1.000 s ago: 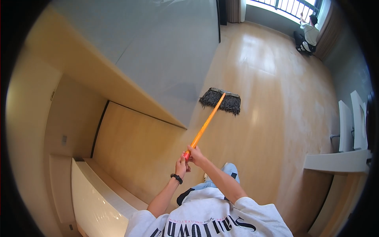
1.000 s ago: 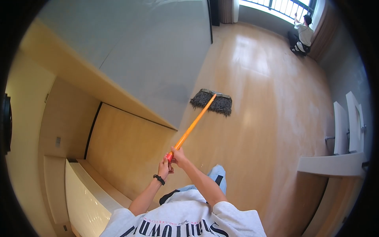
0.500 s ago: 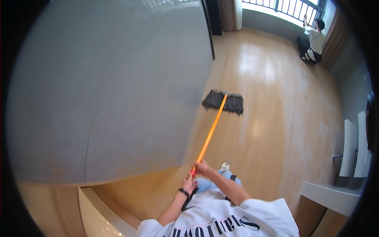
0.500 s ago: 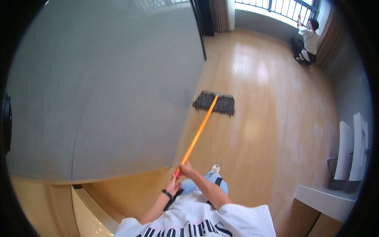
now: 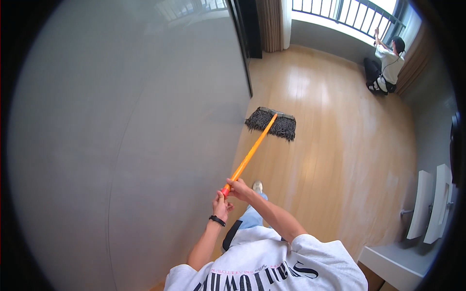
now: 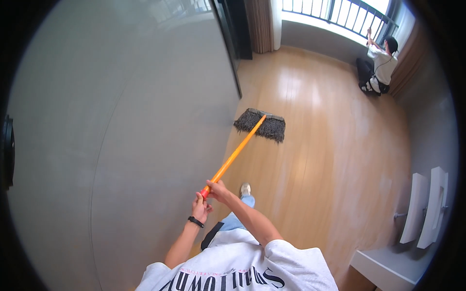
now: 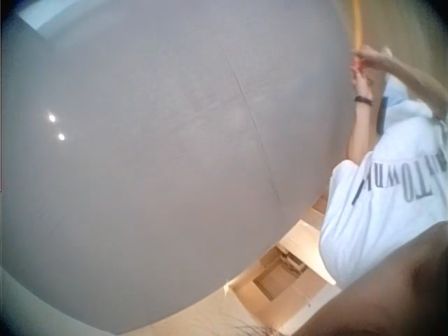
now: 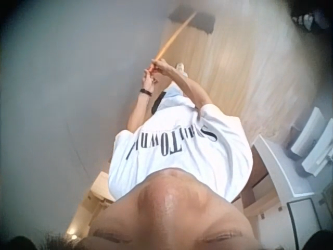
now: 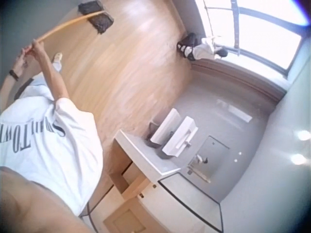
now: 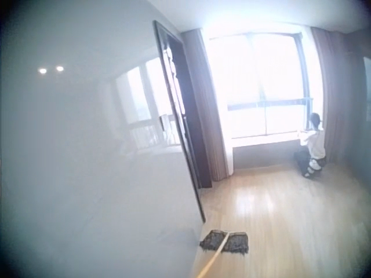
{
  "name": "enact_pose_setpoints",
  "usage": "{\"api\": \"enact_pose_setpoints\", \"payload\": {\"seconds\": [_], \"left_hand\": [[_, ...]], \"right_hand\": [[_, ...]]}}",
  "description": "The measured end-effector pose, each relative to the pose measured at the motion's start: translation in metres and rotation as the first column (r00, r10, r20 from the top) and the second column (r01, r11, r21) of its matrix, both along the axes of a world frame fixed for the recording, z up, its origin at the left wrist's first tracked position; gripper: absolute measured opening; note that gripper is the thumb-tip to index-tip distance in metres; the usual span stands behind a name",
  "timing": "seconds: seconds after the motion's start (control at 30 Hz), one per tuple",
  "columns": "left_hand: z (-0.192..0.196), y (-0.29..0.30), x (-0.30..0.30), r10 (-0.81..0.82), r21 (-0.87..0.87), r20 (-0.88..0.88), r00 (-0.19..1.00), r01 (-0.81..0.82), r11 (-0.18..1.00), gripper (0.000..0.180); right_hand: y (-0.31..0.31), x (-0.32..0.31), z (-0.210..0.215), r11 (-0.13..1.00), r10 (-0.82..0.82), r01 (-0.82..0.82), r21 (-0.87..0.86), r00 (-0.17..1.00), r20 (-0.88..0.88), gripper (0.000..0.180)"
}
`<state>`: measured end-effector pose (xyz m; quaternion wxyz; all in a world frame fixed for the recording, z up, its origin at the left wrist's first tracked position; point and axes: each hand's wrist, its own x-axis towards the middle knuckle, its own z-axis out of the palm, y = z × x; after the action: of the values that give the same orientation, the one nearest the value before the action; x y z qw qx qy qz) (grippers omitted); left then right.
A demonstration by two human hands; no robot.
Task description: The person uses a mop to sweep a wooden floor in a bedroom, moves into a bathroom to mop around the toilet and shower area, and uses a squeegee to wipe water from the glass shower wall.
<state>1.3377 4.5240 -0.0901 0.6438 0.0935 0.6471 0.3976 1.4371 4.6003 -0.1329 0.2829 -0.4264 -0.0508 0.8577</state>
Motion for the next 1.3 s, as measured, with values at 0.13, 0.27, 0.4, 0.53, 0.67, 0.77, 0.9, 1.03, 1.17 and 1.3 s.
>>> {"api": "enact_pose_setpoints", "payload": {"seconds": [0.13,0.27,0.4,0.53,0.67,0.77,0.9,1.03,1.17,1.3], "left_hand": [[0.025,0.098,0.068,-0.05,-0.033,0.022,0.999,0.051,0.998,0.041],[0.044,0.195,0.141,-0.148,-0.053,0.064,0.987,0.151,0.987,0.04],[0.042,0.291,0.212,-0.202,-0.083,0.057,0.978,0.207,0.975,0.042],[0.028,0.41,0.273,-0.286,-0.078,0.058,0.957,0.289,0.954,0.043],[0.001,0.541,0.341,-0.316,-0.083,0.004,0.949,0.315,0.945,0.041],[-0.02,0.584,0.348,-0.344,-0.153,-0.013,0.939,0.338,0.929,0.04],[-0.04,0.669,0.393,-0.341,-0.037,-0.056,0.938,0.34,0.94,0.042],[-0.059,0.723,0.442,-0.301,0.221,-0.186,0.935,0.338,0.915,0.045],[-0.058,0.767,0.497,-0.16,0.505,-0.49,0.857,0.429,0.749,0.042],[-0.068,0.818,0.518,0.121,0.674,-0.724,0.679,0.659,0.335,0.042]], "right_hand": [[0.092,0.066,0.014,0.999,-0.039,0.04,-0.016,0.998,0.046,0.021],[0.18,0.141,0.027,0.997,-0.074,0.075,0.002,0.989,0.128,0.022],[0.274,0.216,0.034,0.995,-0.093,0.095,-0.005,0.987,0.132,0.023],[0.392,0.283,0.019,0.993,-0.111,0.113,-0.012,0.987,0.114,0.024],[0.523,0.351,-0.013,0.995,-0.098,0.095,0.026,0.98,0.173,0.022],[0.563,0.36,-0.027,0.994,-0.1,0.106,-0.027,0.981,0.168,0.022],[0.655,0.408,-0.042,0.995,-0.095,0.089,0.043,0.981,0.17,0.021],[0.713,0.454,-0.055,0.99,-0.105,0.094,0.107,0.989,0.102,0.019],[0.752,0.498,-0.078,0.986,-0.092,0.103,0.133,0.992,-0.086,0.014],[0.777,0.52,-0.097,0.968,-0.208,0.223,0.117,0.97,-0.123,0.018]]}}
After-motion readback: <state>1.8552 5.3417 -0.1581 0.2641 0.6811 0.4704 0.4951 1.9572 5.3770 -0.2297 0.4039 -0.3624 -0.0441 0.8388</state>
